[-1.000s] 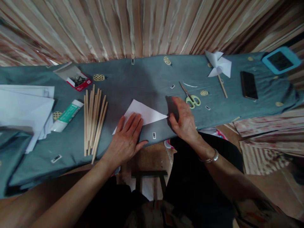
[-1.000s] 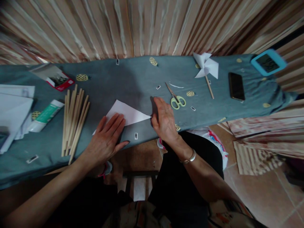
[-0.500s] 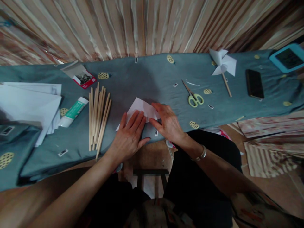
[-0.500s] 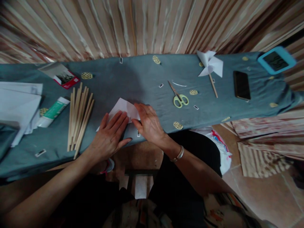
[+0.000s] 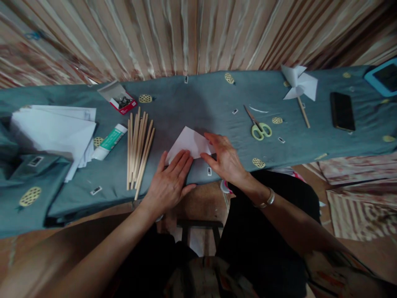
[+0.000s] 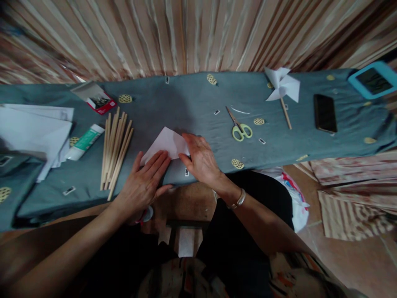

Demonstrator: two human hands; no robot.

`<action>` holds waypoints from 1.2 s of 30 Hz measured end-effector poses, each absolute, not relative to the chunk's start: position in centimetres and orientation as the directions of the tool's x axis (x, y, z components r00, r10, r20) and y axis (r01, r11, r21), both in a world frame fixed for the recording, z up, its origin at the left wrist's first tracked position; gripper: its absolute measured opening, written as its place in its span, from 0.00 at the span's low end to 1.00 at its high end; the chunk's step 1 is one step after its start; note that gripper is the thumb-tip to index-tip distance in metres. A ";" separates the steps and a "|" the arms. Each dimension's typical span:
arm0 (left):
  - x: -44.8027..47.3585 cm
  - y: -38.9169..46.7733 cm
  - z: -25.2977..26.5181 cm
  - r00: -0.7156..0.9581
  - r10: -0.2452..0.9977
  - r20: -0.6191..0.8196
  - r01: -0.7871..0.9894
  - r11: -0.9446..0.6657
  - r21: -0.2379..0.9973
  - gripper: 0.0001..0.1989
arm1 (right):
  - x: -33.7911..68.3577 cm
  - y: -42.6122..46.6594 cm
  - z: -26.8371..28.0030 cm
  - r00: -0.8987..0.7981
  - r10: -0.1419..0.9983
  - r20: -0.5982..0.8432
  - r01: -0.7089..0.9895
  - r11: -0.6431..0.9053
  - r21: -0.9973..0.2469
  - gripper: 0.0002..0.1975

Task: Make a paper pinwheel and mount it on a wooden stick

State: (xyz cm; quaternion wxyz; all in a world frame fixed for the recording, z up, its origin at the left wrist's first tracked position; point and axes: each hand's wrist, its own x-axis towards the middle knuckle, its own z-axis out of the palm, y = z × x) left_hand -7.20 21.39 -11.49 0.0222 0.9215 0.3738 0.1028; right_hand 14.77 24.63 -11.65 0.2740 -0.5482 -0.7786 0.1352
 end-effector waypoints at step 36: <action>-10.0 25.1 -10.0 0.313 0.925 0.216 0.714 -0.379 0.589 0.28 | 15.1 26.6 -10.4 -0.183 0.972 0.149 0.705 0.235 -0.670 0.34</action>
